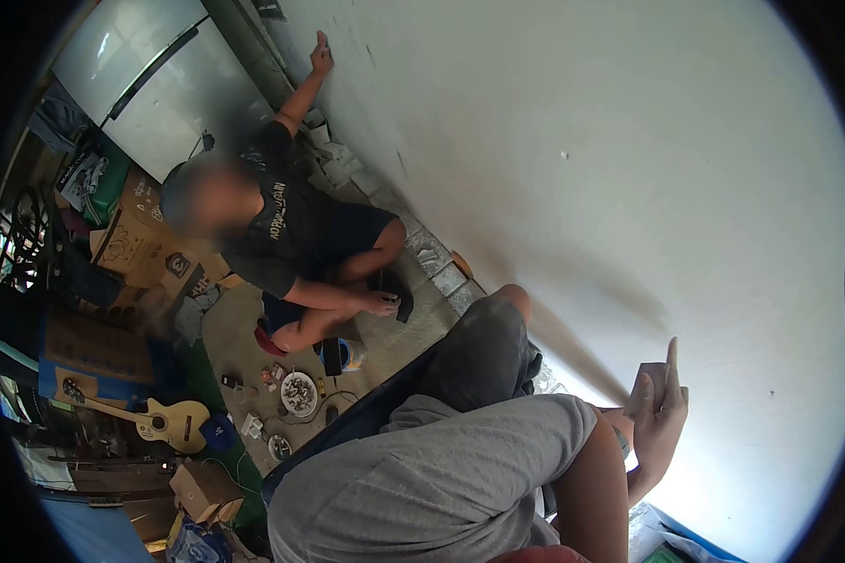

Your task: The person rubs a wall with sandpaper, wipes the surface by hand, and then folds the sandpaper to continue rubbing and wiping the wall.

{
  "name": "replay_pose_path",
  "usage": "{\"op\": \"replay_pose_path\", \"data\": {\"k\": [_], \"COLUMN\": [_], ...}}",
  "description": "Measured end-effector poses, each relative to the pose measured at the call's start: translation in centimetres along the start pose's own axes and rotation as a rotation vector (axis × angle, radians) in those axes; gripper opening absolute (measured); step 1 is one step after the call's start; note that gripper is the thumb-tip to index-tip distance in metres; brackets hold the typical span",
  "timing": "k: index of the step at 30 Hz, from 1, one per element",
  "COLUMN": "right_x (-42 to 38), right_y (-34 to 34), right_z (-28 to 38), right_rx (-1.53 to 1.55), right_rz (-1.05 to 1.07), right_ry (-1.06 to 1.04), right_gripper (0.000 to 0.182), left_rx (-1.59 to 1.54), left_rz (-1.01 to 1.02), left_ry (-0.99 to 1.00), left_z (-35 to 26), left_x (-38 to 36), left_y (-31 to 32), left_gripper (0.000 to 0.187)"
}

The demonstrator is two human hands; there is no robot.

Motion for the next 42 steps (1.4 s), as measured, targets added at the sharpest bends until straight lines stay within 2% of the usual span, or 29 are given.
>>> {"op": "replay_pose_path", "data": {"k": [2,3,9,11,21,23,27,29,42], "right_x": [0.9,1.2,2.7,2.9,2.7,2.9,3.0,2.7,1.9], "right_y": [1.0,0.9,-0.7,-0.3,-1.0,-1.9,-1.7,-1.7,-1.8], "right_z": [0.2,0.4,0.5,-0.5,0.7,0.3,0.3,0.3,-0.4], "right_rx": [-0.050,-0.050,-0.093,-0.193,-0.048,-0.160,-0.092,-0.166,-0.128], "right_rz": [0.130,0.131,0.037,0.036,0.040,-0.035,-0.006,-0.055,-0.036], "right_ry": [-0.047,-0.051,-0.021,-0.065,-0.094,-0.139,-0.148,-0.182,-0.108], "right_gripper": [0.054,0.054,0.049,0.048,0.048,0.048,0.053,0.053,0.051], "left_rx": [0.006,0.012,0.028,0.035,0.074,0.072,0.087,0.087,0.076], "left_rz": [-0.003,-0.004,-0.001,0.006,-0.035,-0.035,-0.035,-0.032,-0.038], "left_ry": [0.007,0.007,0.011,0.006,-0.008,-0.010,-0.022,-0.029,-0.043], "left_z": [-0.3,-0.4,-0.7,-0.8,-0.5,-0.3,-0.2,-0.3,-0.1], "left_x": [-0.2,-0.2,-1.1,-1.3,-1.9,-1.8,-1.8,-1.8,-1.6], "left_y": [-0.1,-0.3,-0.4,-0.3,-1.1,-1.0,-1.1,-0.9,-0.5], "left_gripper": [0.026,0.026,0.027,0.027,0.028,0.028,0.029,0.029,0.030]}}
Point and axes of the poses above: each hand's wrist, its own x-axis towards the middle knuckle, its own y-axis out of the palm, z = x × y, the point moved 8 cm from there along x, towards the middle knuckle, and after that the axes turned 9 degrees about -y, right-handed, at the moved point
